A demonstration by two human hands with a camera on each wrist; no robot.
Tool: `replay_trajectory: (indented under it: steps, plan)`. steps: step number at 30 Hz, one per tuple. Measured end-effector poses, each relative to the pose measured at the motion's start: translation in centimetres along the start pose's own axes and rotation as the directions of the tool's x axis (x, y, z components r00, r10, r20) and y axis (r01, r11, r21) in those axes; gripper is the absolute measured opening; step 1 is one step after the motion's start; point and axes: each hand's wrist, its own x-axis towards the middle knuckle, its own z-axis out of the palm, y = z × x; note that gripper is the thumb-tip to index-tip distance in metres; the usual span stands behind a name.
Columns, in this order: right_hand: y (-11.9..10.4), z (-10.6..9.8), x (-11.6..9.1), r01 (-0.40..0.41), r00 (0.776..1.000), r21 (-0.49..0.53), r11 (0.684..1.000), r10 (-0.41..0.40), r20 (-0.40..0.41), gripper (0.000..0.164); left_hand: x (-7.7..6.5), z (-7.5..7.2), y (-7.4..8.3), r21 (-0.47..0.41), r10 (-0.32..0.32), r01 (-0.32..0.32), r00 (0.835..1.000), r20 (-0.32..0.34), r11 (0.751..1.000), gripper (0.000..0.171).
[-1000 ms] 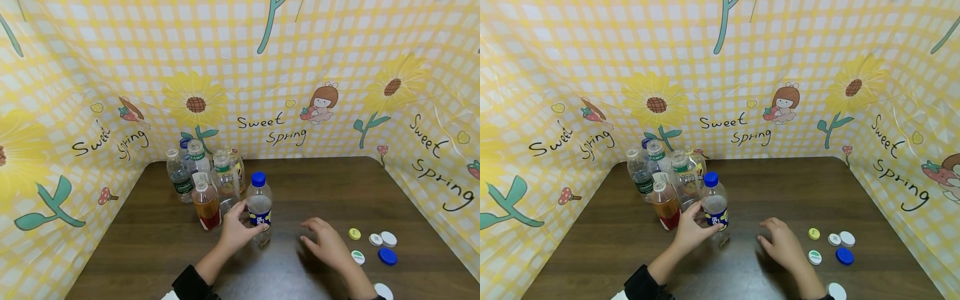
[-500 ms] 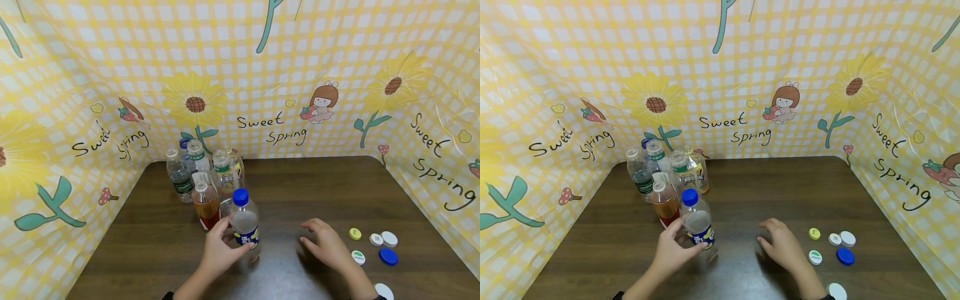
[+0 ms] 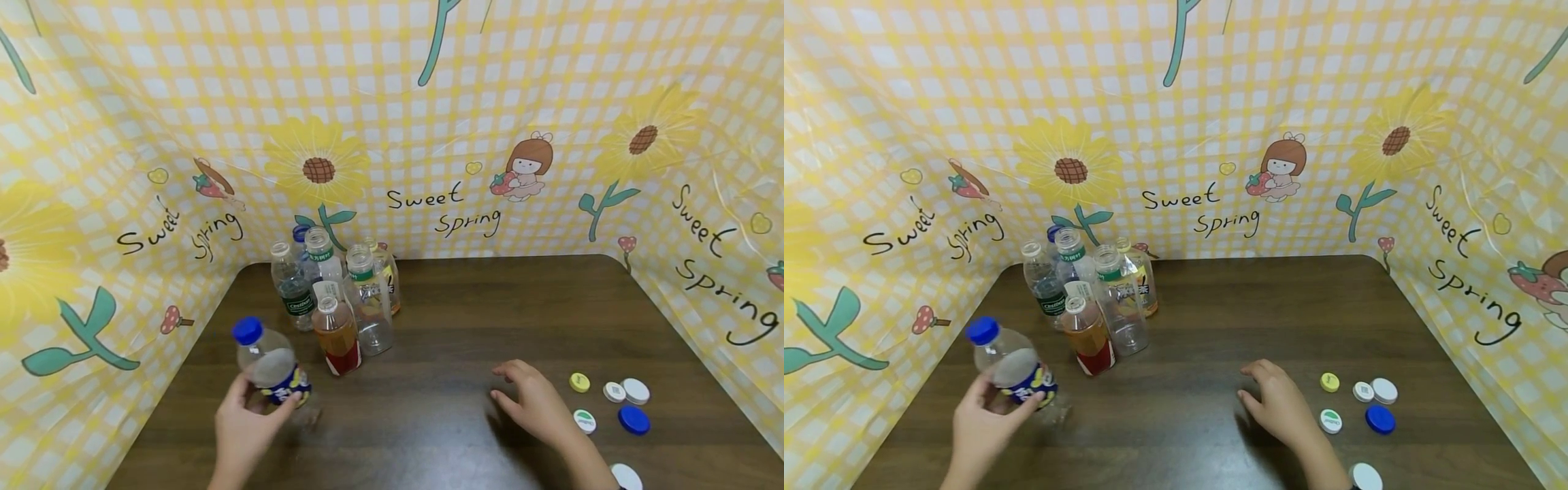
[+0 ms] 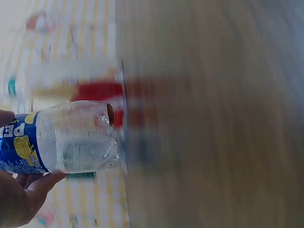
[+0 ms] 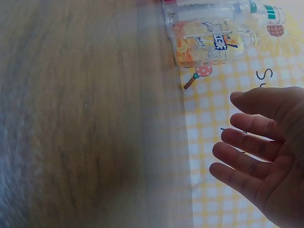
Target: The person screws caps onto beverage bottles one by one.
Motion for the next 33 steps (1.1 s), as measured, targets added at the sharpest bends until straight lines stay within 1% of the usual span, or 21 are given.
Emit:
replay_trajectory:
  steps: [2, 4, 7, 9, 12, 15, 16, 17, 20, 23, 24, 26, 29, 33]
  plan:
    - [0.0, 0.0, 0.0, -0.003, 1.000, 0.002, 1.000, 0.003, 0.000, 0.028, 0.6, -1.4, -0.6, 0.071, -0.027, 0.031, 0.998, -0.056, 0.997, 0.066]
    - [0.1, 0.0, -0.1, 0.001, 1.000, 0.003, 1.000, -0.001, -0.002, 0.028, 1.1, -2.9, -1.2, 0.148, -0.035, 0.052, 0.992, -0.118, 0.988, 0.063]
    - [0.1, 0.1, -0.1, 0.013, 1.000, -0.003, 1.000, -0.013, -0.006, 0.028, 2.2, -4.9, -2.3, 0.245, -0.029, 0.084, 0.976, -0.218, 0.966, 0.059]
    - [0.1, 0.1, -0.1, 0.018, 1.000, -0.006, 1.000, -0.018, -0.008, 0.028, 2.9, -6.3, -3.0, 0.291, -0.020, 0.101, 0.963, -0.269, 0.951, 0.058]
    - [0.1, 0.0, -0.1, 0.017, 1.000, -0.006, 1.000, -0.017, -0.009, 0.027, 4.2, -8.1, -4.2, 0.307, -0.026, 0.132, 0.945, -0.327, 0.943, 0.057]
    - [0.1, 0.1, -0.2, 0.014, 1.000, -0.003, 1.000, -0.014, -0.009, 0.027, 5.4, -9.4, -5.4, 0.279, -0.054, 0.164, 0.929, -0.365, 0.946, 0.054]
    - [0.1, 0.1, -0.2, 0.014, 1.000, -0.003, 1.000, -0.014, -0.008, 0.027, 5.8, -9.7, -5.8, 0.261, -0.065, 0.171, 0.926, -0.373, 0.950, 0.054]
    - [0.2, 0.1, -0.2, 0.013, 1.000, -0.002, 1.000, -0.013, -0.008, 0.027, 6.1, -10.0, -6.1, 0.259, -0.075, 0.182, 0.924, -0.376, 0.948, 0.054]
    - [0.2, 0.1, -0.2, 0.012, 1.000, -0.006, 1.000, -0.012, -0.007, 0.027, 7.1, -10.6, -6.7, 0.276, -0.118, 0.235, 0.917, -0.382, 0.932, 0.057]
    - [0.2, 0.2, -0.3, 0.010, 1.000, -0.012, 1.000, -0.010, -0.014, 0.027, 7.9, -10.9, -6.9, 0.318, -0.141, 0.267, 0.919, -0.368, 0.910, 0.063]
    - [0.2, 0.1, -0.3, 0.012, 1.000, -0.015, 1.000, -0.012, -0.017, 0.028, 8.2, -10.9, -6.9, 0.324, -0.148, 0.272, 0.921, -0.361, 0.906, 0.064]
    - [0.2, 0.1, -0.3, 0.014, 1.000, -0.017, 1.000, -0.014, -0.021, 0.028, 8.7, -10.9, -7.0, 0.329, -0.157, 0.275, 0.926, -0.342, 0.903, 0.066]
    - [0.2, 0.2, -0.3, 0.020, 1.000, -0.012, 1.000, -0.020, -0.019, 0.027, 9.3, -10.9, -7.5, 0.317, -0.155, 0.259, 0.936, -0.317, 0.912, 0.065]
    - [0.2, 0.3, -0.3, 0.022, 1.000, -0.004, 1.000, -0.022, -0.009, 0.027, 9.5, -10.8, -8.0, 0.320, -0.139, 0.243, 0.939, -0.315, 0.916, 0.061]
